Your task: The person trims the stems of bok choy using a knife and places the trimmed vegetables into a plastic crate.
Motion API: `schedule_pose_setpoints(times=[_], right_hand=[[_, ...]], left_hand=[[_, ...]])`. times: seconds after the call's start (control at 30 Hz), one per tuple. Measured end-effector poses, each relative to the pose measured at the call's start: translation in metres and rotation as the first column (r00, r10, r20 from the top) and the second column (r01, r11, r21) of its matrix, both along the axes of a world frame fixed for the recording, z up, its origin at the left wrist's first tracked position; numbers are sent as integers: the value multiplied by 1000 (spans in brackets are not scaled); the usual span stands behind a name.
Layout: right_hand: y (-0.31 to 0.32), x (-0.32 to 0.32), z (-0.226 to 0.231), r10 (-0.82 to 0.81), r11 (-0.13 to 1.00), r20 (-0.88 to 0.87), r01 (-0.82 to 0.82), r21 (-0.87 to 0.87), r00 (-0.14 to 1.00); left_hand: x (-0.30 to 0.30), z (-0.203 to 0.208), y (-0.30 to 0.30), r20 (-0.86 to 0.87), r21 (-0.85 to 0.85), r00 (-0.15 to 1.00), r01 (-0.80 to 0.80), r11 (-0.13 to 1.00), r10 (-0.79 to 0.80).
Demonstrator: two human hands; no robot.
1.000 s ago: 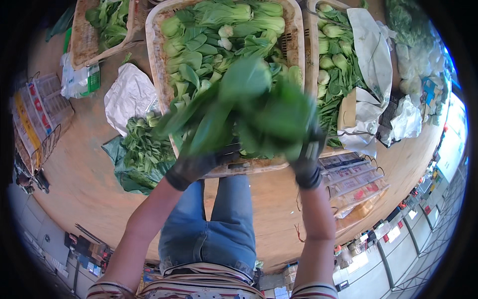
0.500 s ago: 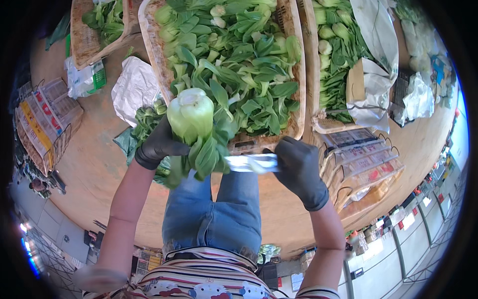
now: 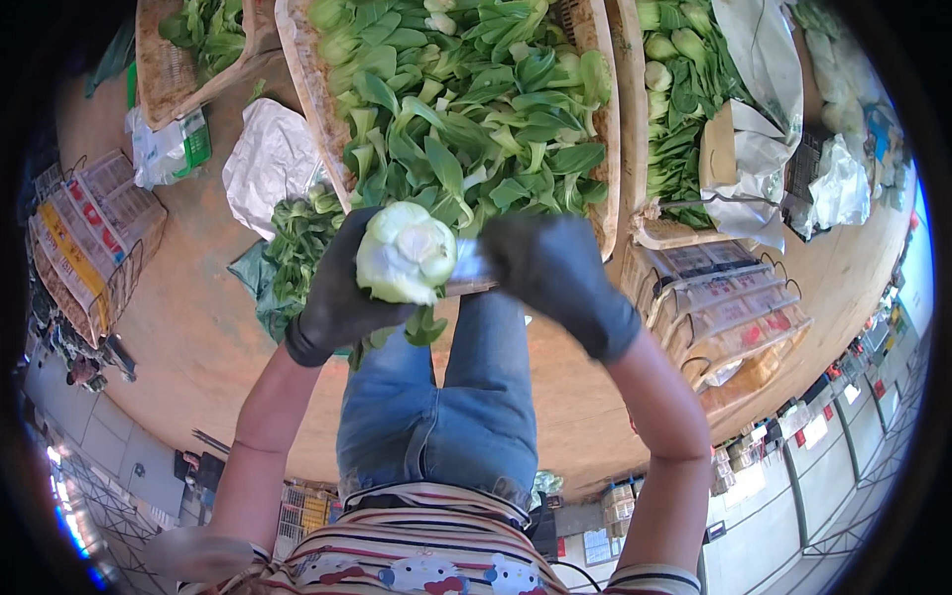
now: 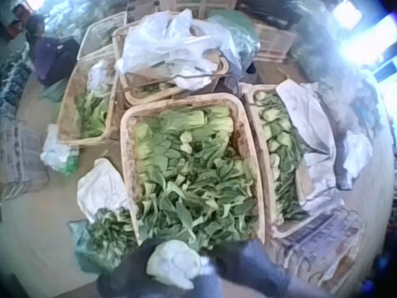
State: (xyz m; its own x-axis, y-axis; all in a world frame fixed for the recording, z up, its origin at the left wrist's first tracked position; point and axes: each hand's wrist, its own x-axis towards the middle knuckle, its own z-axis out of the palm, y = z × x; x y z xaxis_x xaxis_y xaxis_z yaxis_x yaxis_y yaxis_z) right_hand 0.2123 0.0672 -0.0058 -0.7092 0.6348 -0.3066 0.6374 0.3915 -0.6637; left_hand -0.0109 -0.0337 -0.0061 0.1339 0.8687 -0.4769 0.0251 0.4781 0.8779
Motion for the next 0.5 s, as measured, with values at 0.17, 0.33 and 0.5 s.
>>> schedule_pose_setpoints(times=[0.17, 0.33, 0.5], right_hand=[[7, 74, -92, -404, 870, 372, 477, -127, 836], [-12, 1, -6, -470, 760, -192, 285, -585, 861], [5, 7, -4, -353, 720, -115, 191, -667, 929]], left_hand=[[11, 5, -1, 202, -44, 979, -12, 999, 20], [3, -8, 3, -299, 126, 938, 221, 967, -176], [-14, -8, 7, 22, -36, 1000, 16, 999, -15]])
